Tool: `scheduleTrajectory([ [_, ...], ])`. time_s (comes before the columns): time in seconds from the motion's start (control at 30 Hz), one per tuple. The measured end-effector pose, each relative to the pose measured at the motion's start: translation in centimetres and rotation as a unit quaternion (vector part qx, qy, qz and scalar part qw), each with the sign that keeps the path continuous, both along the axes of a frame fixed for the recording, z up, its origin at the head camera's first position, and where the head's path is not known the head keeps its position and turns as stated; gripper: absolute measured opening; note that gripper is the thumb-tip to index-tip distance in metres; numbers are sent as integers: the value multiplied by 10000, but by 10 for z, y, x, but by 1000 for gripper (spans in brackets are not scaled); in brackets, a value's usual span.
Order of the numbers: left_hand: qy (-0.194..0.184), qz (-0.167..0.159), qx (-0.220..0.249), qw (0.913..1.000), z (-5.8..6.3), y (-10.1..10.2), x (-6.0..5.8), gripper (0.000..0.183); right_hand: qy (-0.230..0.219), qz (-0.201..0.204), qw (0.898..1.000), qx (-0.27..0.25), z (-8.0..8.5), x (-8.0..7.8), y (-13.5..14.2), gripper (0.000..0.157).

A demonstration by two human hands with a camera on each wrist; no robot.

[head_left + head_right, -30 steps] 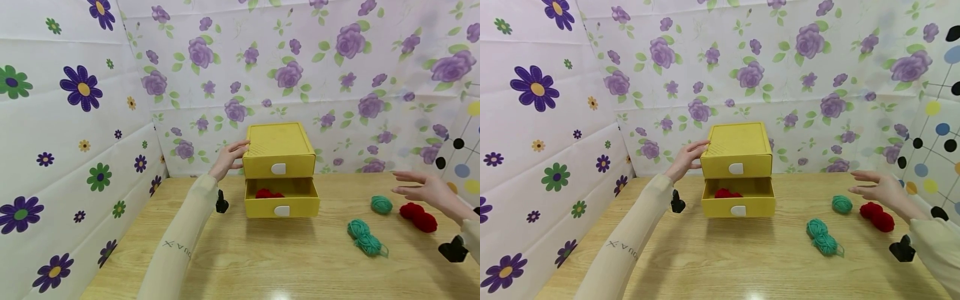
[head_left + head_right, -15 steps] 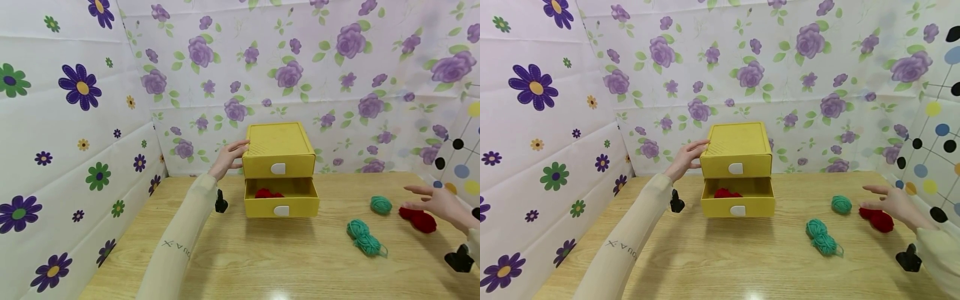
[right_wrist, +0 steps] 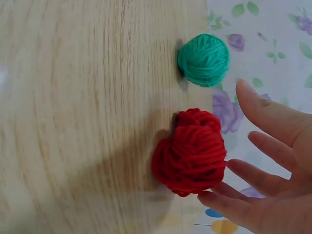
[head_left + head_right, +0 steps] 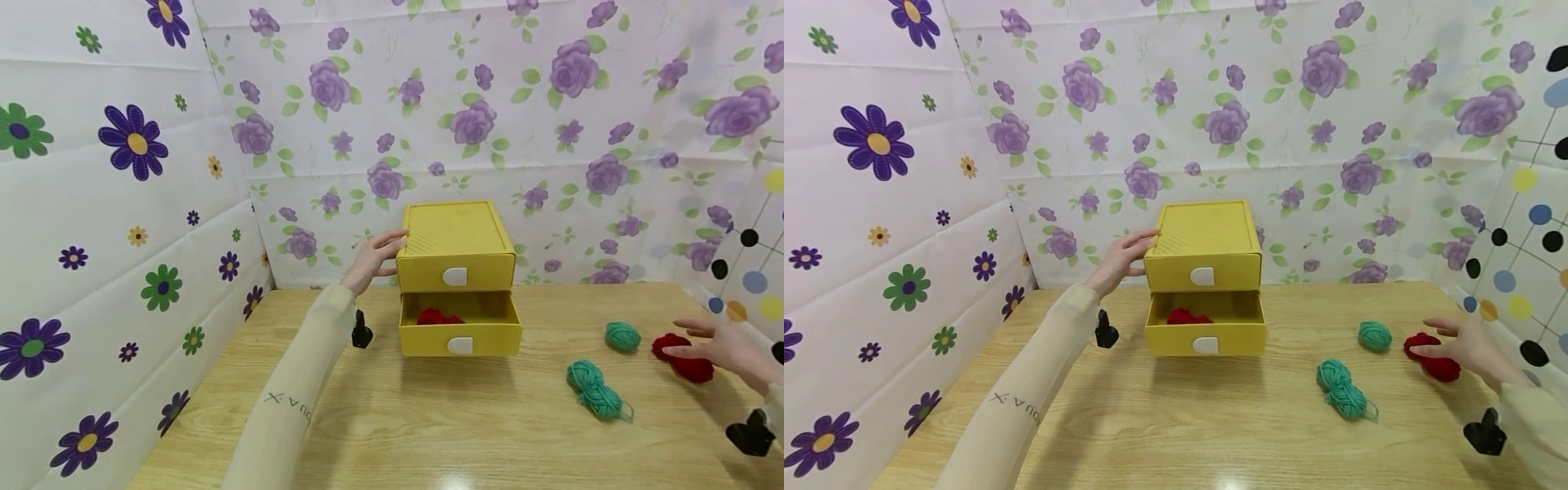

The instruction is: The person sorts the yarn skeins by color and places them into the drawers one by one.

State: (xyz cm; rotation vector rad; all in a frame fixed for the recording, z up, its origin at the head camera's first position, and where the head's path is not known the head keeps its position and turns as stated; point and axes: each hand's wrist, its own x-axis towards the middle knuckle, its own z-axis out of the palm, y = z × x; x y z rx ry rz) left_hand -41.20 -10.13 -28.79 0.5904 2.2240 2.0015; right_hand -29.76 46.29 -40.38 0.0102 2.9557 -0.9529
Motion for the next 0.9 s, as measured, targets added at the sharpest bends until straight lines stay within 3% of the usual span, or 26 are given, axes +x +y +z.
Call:
scheduleTrajectory([
  [0.13, 64, 103, -15, 9999, -5, 0, -6, 43, 57, -99, 9996, -266, -10, -4, 8, 96],
  [0.27, 72, 84, -25, 9999, -5, 0, -6, 43, 284, -312, 9988, -260, -43, -20, 35, 96],
  [0.4, -32, -11, 1, 10000, 2, 0, 3, 43, 395, -435, 9982, -76, -79, -39, 66, 102],
  [0.5, -53, -44, -23, 10000, 8, 1, 10, 43, 369, -386, 9985, -80, -90, -45, 75, 106],
  [0.6, -25, -50, -85, 9999, 11, 1, 13, 44, 445, -556, 9975, 5, -87, -42, 69, 103],
  [0.73, -34, -40, -132, 9999, 12, 1, 14, 44, 309, -734, 9968, -47, -66, -29, 49, 96],
  [0.9, -41, -40, -157, 9999, 11, 1, 14, 43, 516, -963, 9939, -159, -48, -15, 29, 70],
])
